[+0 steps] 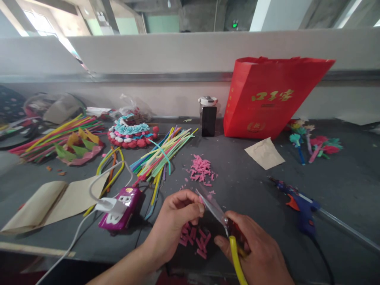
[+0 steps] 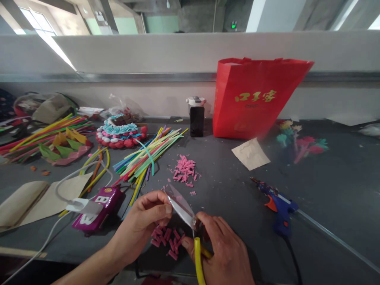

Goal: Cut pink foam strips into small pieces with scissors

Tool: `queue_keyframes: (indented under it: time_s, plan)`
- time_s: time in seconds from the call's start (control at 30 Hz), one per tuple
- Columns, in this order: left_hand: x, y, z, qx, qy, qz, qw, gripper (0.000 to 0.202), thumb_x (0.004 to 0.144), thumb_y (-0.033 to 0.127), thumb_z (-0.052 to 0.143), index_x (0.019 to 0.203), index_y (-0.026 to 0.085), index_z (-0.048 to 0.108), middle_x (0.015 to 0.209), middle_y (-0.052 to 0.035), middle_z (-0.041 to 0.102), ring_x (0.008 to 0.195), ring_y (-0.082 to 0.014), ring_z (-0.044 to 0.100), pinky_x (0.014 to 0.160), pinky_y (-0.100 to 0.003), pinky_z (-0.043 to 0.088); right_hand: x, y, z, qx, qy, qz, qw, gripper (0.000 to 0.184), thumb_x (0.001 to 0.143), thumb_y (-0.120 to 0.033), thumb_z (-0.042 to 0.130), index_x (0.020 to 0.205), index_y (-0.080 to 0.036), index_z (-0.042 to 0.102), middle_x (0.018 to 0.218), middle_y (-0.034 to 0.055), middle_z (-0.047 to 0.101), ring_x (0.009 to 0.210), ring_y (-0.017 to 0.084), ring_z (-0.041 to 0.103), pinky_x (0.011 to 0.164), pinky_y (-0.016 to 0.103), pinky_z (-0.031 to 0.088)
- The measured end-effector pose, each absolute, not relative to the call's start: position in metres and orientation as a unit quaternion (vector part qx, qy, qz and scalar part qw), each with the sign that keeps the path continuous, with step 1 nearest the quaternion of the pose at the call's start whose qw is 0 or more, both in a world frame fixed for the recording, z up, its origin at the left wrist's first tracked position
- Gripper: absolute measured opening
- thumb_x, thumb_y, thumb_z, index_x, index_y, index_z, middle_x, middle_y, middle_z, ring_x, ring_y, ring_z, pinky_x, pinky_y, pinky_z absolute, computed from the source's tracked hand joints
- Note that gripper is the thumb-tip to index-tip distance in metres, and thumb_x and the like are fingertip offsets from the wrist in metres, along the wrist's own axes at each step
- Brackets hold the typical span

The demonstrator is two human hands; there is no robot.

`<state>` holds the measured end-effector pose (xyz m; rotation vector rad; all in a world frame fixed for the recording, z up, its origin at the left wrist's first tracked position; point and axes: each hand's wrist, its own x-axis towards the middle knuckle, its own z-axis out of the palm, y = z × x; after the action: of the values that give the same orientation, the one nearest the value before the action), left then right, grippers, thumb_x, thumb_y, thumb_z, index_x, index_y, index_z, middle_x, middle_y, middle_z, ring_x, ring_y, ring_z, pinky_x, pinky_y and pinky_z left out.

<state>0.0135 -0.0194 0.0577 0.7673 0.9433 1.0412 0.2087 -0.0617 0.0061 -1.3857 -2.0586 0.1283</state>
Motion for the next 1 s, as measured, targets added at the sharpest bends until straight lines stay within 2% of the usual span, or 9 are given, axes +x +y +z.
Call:
queue_keyframes:
  time_s: [0.17,0.33,0.87,1.0]
  plan:
    - [0.0147,-0.0209,0.0556,0.344,0.418,0.460,0.704,0.006,0.070,0.014,0.072,0.069,0.014,0.066,0.060,0.0026,0.056,0.053,-0.0062,0.041,0.053,-0.019,0.034,0.2065,-0.0611,0.0105,-0.505,-0.796,0.036,0.332,0.032,0.094,-0.048,0.049,0.109,-0.021,0.053,0.080,0.0034,0.069,0.070,0.018,0.071,0.056,0.026,0.057]
    - [0.0172,-0.0224,0.0557,0.346,0.432,0.445,0.704,0.006,0.069,0.015,0.073,0.070,0.013,0.066,0.064,0.0008,0.059,0.056,-0.0070,0.044,0.054,-0.019,0.035,0.2074,-0.0606,0.0086,-0.504,-0.799,0.038,0.325,0.031,0.092,-0.047,0.053,0.109,-0.021,0.053,0.081,0.0033,0.069,0.071,0.018,0.071,0.058,0.027,0.058]
    - [0.0201,-0.0247,0.0586,0.317,0.410,0.457,0.723,0.008,0.067,0.014,0.074,0.068,0.015,0.065,0.060,0.0029,0.058,0.051,-0.0066,0.044,0.053,-0.020,0.036,0.2045,-0.0634,0.0064,-0.495,-0.796,0.041,0.345,0.032,0.094,-0.047,0.049,0.110,-0.020,0.052,0.081,0.0034,0.070,0.070,0.018,0.071,0.060,0.027,0.059]
    - [0.0206,-0.0252,0.0581,0.317,0.413,0.460,0.719,0.008,0.067,0.015,0.074,0.067,0.015,0.066,0.060,0.0022,0.058,0.052,-0.0070,0.044,0.054,-0.020,0.037,0.2071,-0.0645,0.0062,-0.497,-0.802,0.041,0.328,0.033,0.092,-0.047,0.054,0.112,-0.020,0.052,0.081,0.0034,0.070,0.070,0.018,0.071,0.060,0.027,0.058]
